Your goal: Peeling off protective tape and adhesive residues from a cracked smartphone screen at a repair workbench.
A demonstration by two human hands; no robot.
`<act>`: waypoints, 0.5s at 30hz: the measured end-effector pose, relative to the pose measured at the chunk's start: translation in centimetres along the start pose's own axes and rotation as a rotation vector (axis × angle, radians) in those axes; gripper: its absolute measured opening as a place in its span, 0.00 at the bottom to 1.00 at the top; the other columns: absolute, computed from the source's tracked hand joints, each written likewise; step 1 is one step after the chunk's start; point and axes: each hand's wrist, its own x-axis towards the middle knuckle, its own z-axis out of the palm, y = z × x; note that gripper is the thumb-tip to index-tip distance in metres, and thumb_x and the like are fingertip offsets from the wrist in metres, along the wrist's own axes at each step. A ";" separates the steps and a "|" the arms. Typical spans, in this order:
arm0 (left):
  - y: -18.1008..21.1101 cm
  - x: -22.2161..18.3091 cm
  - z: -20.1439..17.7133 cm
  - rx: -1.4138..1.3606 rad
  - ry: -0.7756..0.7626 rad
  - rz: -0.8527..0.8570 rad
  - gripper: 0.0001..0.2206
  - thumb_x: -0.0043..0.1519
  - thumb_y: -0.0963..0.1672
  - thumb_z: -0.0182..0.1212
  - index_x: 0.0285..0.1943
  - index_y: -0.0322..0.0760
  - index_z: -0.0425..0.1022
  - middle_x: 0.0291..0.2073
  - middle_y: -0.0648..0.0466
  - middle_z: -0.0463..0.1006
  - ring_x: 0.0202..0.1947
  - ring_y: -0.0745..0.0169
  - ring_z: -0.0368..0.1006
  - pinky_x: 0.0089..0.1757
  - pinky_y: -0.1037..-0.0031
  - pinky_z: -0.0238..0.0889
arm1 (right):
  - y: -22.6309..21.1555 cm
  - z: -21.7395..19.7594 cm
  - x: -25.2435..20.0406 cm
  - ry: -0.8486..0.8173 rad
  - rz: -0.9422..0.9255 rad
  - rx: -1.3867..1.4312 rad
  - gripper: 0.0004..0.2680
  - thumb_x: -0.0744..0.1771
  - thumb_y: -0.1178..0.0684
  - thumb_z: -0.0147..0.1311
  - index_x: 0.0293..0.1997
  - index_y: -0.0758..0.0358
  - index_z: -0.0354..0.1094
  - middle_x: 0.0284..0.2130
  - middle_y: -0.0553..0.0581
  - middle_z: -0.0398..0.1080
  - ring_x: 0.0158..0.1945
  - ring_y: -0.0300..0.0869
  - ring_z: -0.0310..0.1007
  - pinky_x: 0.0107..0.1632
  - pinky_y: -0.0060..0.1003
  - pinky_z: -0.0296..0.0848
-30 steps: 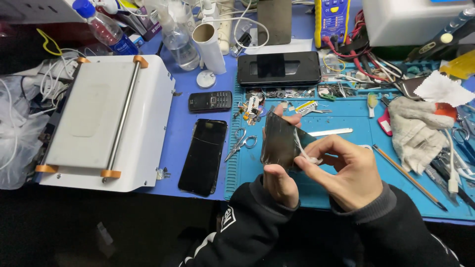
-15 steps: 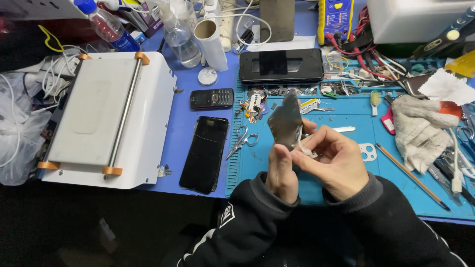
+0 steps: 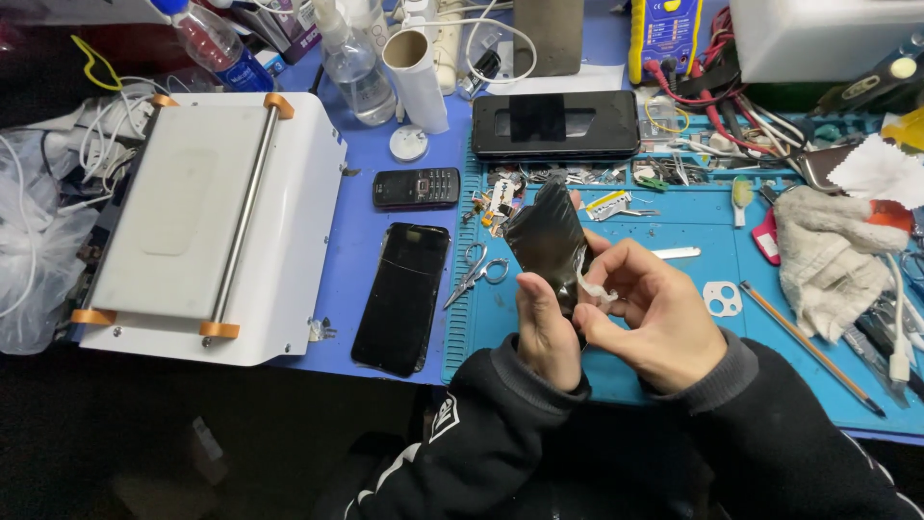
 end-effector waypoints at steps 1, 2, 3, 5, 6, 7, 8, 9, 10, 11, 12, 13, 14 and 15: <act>-0.3 -0.1 -0.1 -0.023 0.005 -0.010 0.41 0.72 0.62 0.28 0.82 0.27 0.46 0.78 0.42 0.55 0.76 0.50 0.55 0.71 0.61 0.51 | 0.0 0.0 0.0 -0.007 0.016 -0.024 0.10 0.63 0.67 0.60 0.43 0.65 0.63 0.38 0.53 0.68 0.42 0.34 0.70 0.49 0.31 0.73; -0.4 -0.1 0.0 -0.024 0.006 -0.010 0.41 0.72 0.62 0.28 0.82 0.27 0.46 0.78 0.42 0.55 0.76 0.50 0.55 0.71 0.61 0.51 | -0.1 -0.1 0.1 -0.007 0.016 -0.025 0.10 0.63 0.67 0.60 0.43 0.65 0.63 0.38 0.53 0.68 0.42 0.34 0.70 0.49 0.31 0.73; -0.5 -0.2 0.0 -0.055 0.021 -0.012 0.41 0.72 0.62 0.28 0.82 0.27 0.46 0.78 0.42 0.55 0.76 0.50 0.55 0.71 0.62 0.51 | -0.1 -0.2 0.1 -0.029 0.021 -0.002 0.10 0.63 0.67 0.60 0.43 0.65 0.62 0.37 0.52 0.67 0.42 0.34 0.70 0.50 0.31 0.73; -0.4 -0.2 0.1 -0.087 0.037 -0.014 0.40 0.72 0.61 0.29 0.81 0.27 0.47 0.78 0.42 0.54 0.76 0.50 0.55 0.71 0.62 0.51 | 0.1 -0.5 0.3 -0.051 0.026 0.021 0.10 0.63 0.66 0.60 0.43 0.65 0.62 0.37 0.51 0.67 0.42 0.34 0.70 0.51 0.32 0.73; -0.3 -0.2 0.1 -0.050 0.048 -0.014 0.40 0.72 0.62 0.28 0.80 0.26 0.49 0.77 0.44 0.56 0.74 0.53 0.58 0.68 0.64 0.55 | 0.3 -0.7 0.3 -0.077 0.024 0.083 0.10 0.64 0.65 0.60 0.43 0.65 0.62 0.37 0.52 0.68 0.42 0.36 0.71 0.51 0.32 0.73; -0.1 -0.2 0.1 -0.012 0.059 -0.013 0.40 0.72 0.62 0.28 0.79 0.25 0.52 0.76 0.45 0.59 0.71 0.55 0.61 0.66 0.66 0.58 | 0.4 -0.8 0.4 -0.104 0.022 0.145 0.09 0.65 0.64 0.60 0.44 0.65 0.62 0.37 0.54 0.69 0.42 0.37 0.72 0.51 0.33 0.73; 0.5 -0.2 0.2 -0.013 0.060 -0.013 0.40 0.72 0.62 0.28 0.79 0.25 0.52 0.76 0.45 0.59 0.71 0.55 0.61 0.66 0.66 0.58 | 0.3 -0.8 0.4 -0.105 0.023 0.144 0.09 0.65 0.64 0.60 0.44 0.65 0.62 0.37 0.54 0.69 0.42 0.37 0.72 0.51 0.33 0.73; 1.1 -0.1 0.2 0.127 0.038 0.028 0.40 0.73 0.62 0.30 0.80 0.25 0.53 0.66 0.45 0.63 0.61 0.57 0.65 0.62 0.67 0.62 | 0.2 -0.8 0.4 -0.124 0.031 0.182 0.09 0.65 0.64 0.60 0.45 0.65 0.62 0.38 0.52 0.68 0.43 0.36 0.71 0.51 0.32 0.72; 1.7 -0.1 0.2 0.267 0.016 0.068 0.41 0.74 0.63 0.31 0.82 0.26 0.53 0.56 0.44 0.68 0.50 0.59 0.68 0.57 0.69 0.65 | 0.1 -0.8 0.4 -0.143 0.039 0.219 0.10 0.65 0.63 0.60 0.45 0.64 0.62 0.38 0.51 0.67 0.44 0.35 0.70 0.52 0.31 0.72; 1.9 -0.1 0.3 0.266 0.015 0.067 0.41 0.74 0.63 0.31 0.82 0.26 0.53 0.56 0.44 0.68 0.50 0.59 0.68 0.57 0.69 0.65 | 0.3 -0.9 0.4 -0.142 0.039 0.219 0.10 0.65 0.63 0.60 0.45 0.64 0.62 0.38 0.51 0.67 0.44 0.35 0.70 0.52 0.31 0.72; 2.1 0.0 0.3 0.341 0.003 0.093 0.42 0.73 0.64 0.31 0.81 0.27 0.53 0.55 0.45 0.67 0.48 0.61 0.68 0.51 0.72 0.67 | 0.5 -1.1 0.4 -0.170 0.030 0.253 0.10 0.66 0.64 0.61 0.46 0.63 0.61 0.38 0.52 0.67 0.44 0.35 0.70 0.53 0.31 0.72; 2.3 0.1 0.4 0.415 -0.009 0.120 0.43 0.72 0.65 0.30 0.80 0.27 0.53 0.54 0.47 0.66 0.46 0.63 0.68 0.46 0.74 0.68 | 0.7 -1.3 0.4 -0.199 0.020 0.286 0.11 0.66 0.64 0.61 0.47 0.62 0.60 0.37 0.52 0.67 0.44 0.35 0.70 0.54 0.32 0.71; 2.3 0.1 0.3 0.414 -0.011 0.120 0.43 0.72 0.65 0.30 0.80 0.27 0.53 0.54 0.47 0.66 0.46 0.63 0.68 0.46 0.74 0.68 | 0.7 -1.4 0.5 -0.198 0.019 0.286 0.11 0.66 0.64 0.61 0.47 0.62 0.60 0.37 0.52 0.67 0.44 0.35 0.70 0.54 0.32 0.71; 2.3 0.1 0.3 0.391 -0.016 0.111 0.44 0.72 0.65 0.31 0.80 0.27 0.53 0.54 0.46 0.65 0.46 0.61 0.69 0.46 0.73 0.69 | 0.8 -1.5 0.5 -0.163 0.084 0.269 0.11 0.65 0.65 0.62 0.45 0.62 0.60 0.36 0.52 0.68 0.43 0.35 0.71 0.49 0.32 0.71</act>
